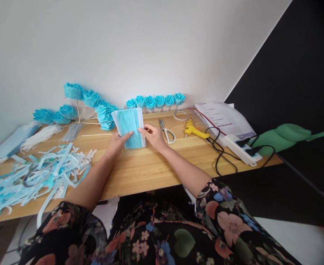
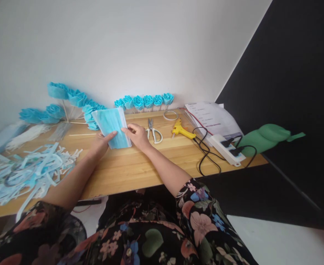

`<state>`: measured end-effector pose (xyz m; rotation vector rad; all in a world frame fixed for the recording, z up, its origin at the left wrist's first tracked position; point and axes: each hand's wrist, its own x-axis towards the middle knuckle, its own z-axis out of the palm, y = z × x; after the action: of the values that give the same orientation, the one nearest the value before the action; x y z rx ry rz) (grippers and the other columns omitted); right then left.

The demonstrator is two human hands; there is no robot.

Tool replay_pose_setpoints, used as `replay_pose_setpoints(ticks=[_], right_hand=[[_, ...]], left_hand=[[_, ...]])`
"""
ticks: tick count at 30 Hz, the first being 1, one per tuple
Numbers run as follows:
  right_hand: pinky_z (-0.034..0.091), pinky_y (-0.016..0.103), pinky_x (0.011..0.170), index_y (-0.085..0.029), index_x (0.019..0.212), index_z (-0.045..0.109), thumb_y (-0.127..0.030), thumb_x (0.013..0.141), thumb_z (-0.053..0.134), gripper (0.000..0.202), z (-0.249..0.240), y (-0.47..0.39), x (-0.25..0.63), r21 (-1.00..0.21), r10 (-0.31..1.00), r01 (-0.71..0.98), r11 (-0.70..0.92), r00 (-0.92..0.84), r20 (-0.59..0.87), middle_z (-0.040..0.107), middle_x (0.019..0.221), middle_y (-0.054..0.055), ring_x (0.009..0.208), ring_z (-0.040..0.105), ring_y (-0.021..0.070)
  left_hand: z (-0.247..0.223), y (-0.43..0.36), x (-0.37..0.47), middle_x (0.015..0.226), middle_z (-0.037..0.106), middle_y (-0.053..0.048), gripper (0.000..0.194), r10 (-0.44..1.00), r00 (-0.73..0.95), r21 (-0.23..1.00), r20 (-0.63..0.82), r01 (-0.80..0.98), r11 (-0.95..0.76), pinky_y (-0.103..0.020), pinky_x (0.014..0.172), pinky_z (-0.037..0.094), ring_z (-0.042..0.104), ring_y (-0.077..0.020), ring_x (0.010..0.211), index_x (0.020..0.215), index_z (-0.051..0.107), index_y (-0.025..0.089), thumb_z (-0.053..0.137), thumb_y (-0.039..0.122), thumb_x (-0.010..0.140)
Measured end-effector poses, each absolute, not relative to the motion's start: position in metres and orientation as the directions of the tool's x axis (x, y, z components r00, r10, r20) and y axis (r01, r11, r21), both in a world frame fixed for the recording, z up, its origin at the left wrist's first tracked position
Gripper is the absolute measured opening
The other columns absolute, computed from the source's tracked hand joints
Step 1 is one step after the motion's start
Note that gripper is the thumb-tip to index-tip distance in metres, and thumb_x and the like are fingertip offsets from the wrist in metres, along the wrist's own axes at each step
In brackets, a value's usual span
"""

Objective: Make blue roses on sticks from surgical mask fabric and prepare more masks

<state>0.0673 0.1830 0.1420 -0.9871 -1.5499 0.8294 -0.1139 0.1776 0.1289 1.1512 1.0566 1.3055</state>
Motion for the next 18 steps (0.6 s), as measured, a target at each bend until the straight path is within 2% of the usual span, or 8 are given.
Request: replay_pose_setpoints(ticks=[3,6,8,13,18], right_hand=[[0.036,0.025,0.061,-0.019,0.072,0.062,-0.061,0.081,0.067,0.044,0.143,0.183,0.067,-0.893,0.907,0.159,0.421,-0.097,0.41,0.052,0.067,-0.003,0.063,0.046,0.0113],[0.043,0.025,0.065,-0.018,0.09,0.07,-0.06,0.079,0.071,0.043,0.144,0.183,0.068,-0.905,0.909,0.104,0.412,-0.113,0.401,0.063,0.08,0.0,0.07,0.053,0.0134],[0.046,0.026,0.067,-0.018,0.094,0.072,-0.061,0.078,0.072,0.046,0.145,0.182,0.068,-0.906,0.906,0.076,0.416,-0.115,0.407,0.068,0.086,0.002,0.075,0.057,0.0153],[0.05,0.031,0.077,-0.019,0.072,0.07,-0.061,0.083,0.068,0.044,0.149,0.18,0.069,-0.834,0.84,0.102,0.542,-0.112,0.531,0.069,0.081,0.004,0.08,0.062,0.0188],[0.05,0.034,0.09,-0.021,0.07,0.071,-0.062,0.084,0.067,0.043,0.155,0.175,0.069,-0.814,0.826,0.141,0.564,-0.113,0.553,0.072,0.089,0.005,0.092,0.066,0.0223]], left_hand=[[0.129,0.179,-0.115,0.11,0.077,-0.015,0.061,0.995,0.006,0.984,0.103,-0.146,-0.101,-0.045,0.092,0.06,0.072,-0.0353,0.106,0.102,0.078,0.012,0.092,0.055,0.06],[0.131,0.177,-0.115,0.107,0.078,-0.014,0.06,0.992,0.014,0.987,0.128,-0.097,-0.126,-0.044,0.09,0.061,0.073,-0.0346,0.103,0.1,0.079,0.012,0.092,0.055,0.06],[0.133,0.175,-0.114,0.102,0.078,-0.014,0.06,0.992,0.035,0.992,0.119,-0.035,-0.118,-0.044,0.087,0.061,0.073,-0.0344,0.099,0.096,0.079,0.012,0.091,0.058,0.059],[0.131,0.178,-0.114,0.1,0.078,-0.011,0.058,0.981,0.064,0.982,0.184,0.032,-0.186,-0.044,0.087,0.061,0.072,-0.0317,0.097,0.093,0.08,0.013,0.089,0.06,0.061],[0.13,0.18,-0.114,0.102,0.078,-0.01,0.053,0.969,0.052,0.969,0.243,0.042,-0.245,-0.04,0.089,0.06,0.072,-0.0284,0.097,0.095,0.08,0.015,0.088,0.058,0.065]])
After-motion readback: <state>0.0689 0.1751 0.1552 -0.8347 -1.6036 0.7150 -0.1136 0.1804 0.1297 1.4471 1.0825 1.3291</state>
